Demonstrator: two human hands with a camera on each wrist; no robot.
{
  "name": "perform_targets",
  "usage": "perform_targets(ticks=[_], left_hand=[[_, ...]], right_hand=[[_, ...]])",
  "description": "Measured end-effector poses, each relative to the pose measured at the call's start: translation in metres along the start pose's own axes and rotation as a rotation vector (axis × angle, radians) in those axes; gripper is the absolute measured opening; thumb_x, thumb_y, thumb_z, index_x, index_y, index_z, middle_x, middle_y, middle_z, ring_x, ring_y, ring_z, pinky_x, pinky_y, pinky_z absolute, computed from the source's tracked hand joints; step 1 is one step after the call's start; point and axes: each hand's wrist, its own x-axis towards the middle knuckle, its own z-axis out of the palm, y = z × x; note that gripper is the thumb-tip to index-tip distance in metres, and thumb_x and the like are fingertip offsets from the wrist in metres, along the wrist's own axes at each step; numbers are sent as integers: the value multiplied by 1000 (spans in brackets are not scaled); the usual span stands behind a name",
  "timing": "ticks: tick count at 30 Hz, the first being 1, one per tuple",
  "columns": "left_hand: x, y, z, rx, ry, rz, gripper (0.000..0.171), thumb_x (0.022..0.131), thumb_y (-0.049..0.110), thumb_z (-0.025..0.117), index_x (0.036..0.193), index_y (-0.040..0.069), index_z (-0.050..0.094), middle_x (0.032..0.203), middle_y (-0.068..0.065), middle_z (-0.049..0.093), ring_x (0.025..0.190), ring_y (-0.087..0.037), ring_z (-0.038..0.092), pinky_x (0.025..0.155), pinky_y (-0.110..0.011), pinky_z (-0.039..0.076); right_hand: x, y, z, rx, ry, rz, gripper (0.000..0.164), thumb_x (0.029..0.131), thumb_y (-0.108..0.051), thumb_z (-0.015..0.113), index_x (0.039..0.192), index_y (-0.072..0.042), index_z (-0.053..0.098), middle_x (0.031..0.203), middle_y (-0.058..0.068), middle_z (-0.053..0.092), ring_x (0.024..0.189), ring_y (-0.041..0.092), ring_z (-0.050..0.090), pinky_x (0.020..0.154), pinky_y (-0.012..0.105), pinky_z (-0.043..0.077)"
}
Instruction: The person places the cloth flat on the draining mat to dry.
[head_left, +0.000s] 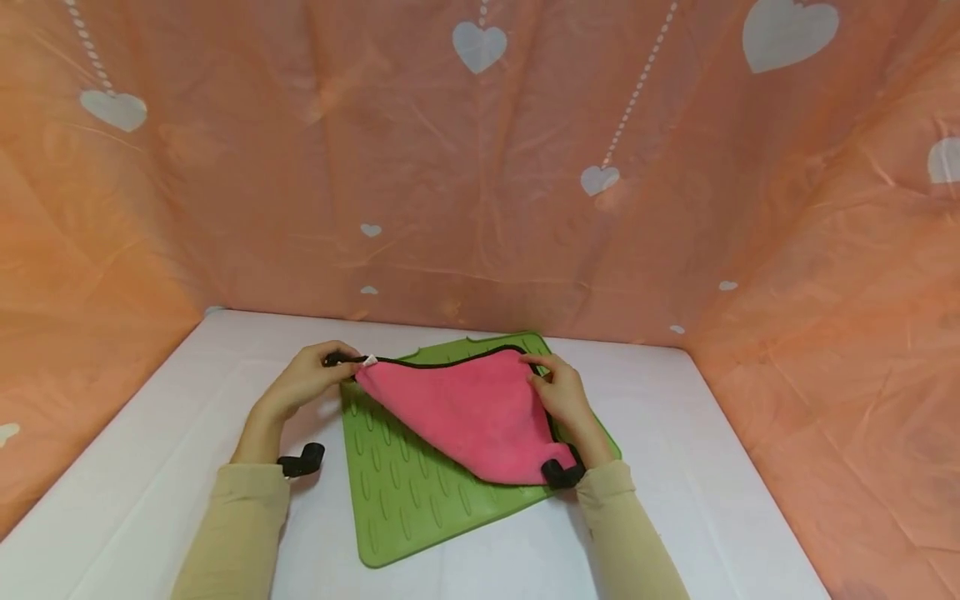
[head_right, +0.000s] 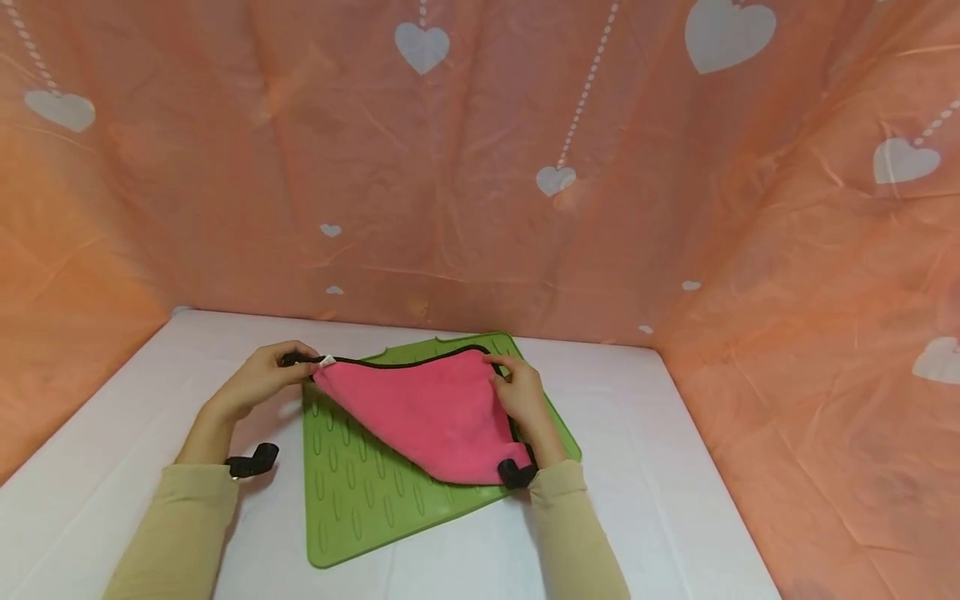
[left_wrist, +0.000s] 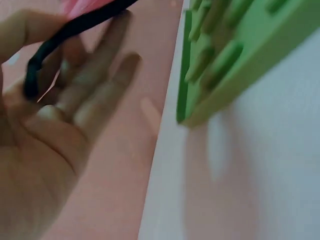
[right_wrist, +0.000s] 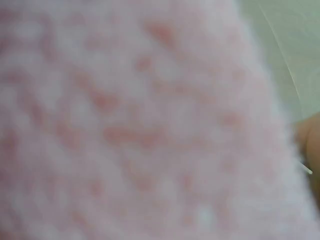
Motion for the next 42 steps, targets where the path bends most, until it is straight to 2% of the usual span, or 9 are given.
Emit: perform_targets(ticks=[5,11,14,20,25,28,31,39,42], left_hand=[[6,1,12,-193,35,-37,32,99,5,64,125,-12,60,113,-27,65,72,-10,69,72,-34,63],[10,-4,18,-67,78,-80,29,99,9,65,125,-6,62,112,-27,64,55,-14,61,54,-33,57],[12,-6,22,-5,92,-90,28,100,8,65,123,-6,61,109,-27,65,56,-14,63,53,-31,57],[17,-9,30,14,134,-78,30,96,-3,63,124,-12,54,111,-30,65,63,-15,68,57,-26,57],[17,-9,34,29,154,-67,41,96,-2,64,132,-11,48,120,-36,63,94,-40,73,74,-35,61],[16,-9,33,58,127,-93,58,97,5,66,146,-6,37,130,-40,58,114,-51,65,93,-51,56],[13,-7,31,90,82,-111,68,99,13,68,153,0,29,130,-41,57,118,-52,63,98,-59,50],[8,-4,22,31,-145,-72,31,99,9,68,123,-9,61,88,-18,70,76,-23,68,69,-34,56],[8,-4,24,72,-142,-52,27,97,9,70,118,-7,68,88,-12,67,74,-16,65,67,-30,54]], right_hand=[[14,-1,-8,-43,0,-24,36,97,0,67,132,-6,71,129,17,66,72,16,56,72,30,47],[39,0,-17,-136,-100,-91,38,100,-6,62,137,-4,67,143,22,59,105,34,65,95,48,50],[51,4,-18,-192,-176,-109,41,100,-9,61,141,0,63,144,25,57,130,40,56,109,54,44],[63,16,-12,-253,-339,-94,52,99,-12,62,147,5,54,151,32,47,142,47,43,117,56,36],[66,24,-4,-282,-383,-97,55,97,-14,64,146,7,53,148,34,48,138,48,47,116,54,37],[66,27,-2,-303,-402,-108,55,97,-14,64,147,7,53,147,32,49,136,47,49,116,53,38],[65,27,-1,-315,-413,-111,56,97,-14,64,147,7,52,148,31,49,135,46,50,116,53,38],[64,27,2,-344,-422,-125,59,97,-17,66,147,9,51,146,31,48,134,48,51,114,53,40],[63,28,2,-345,-427,-131,58,97,-17,66,147,9,51,146,31,48,135,47,50,115,53,39]])
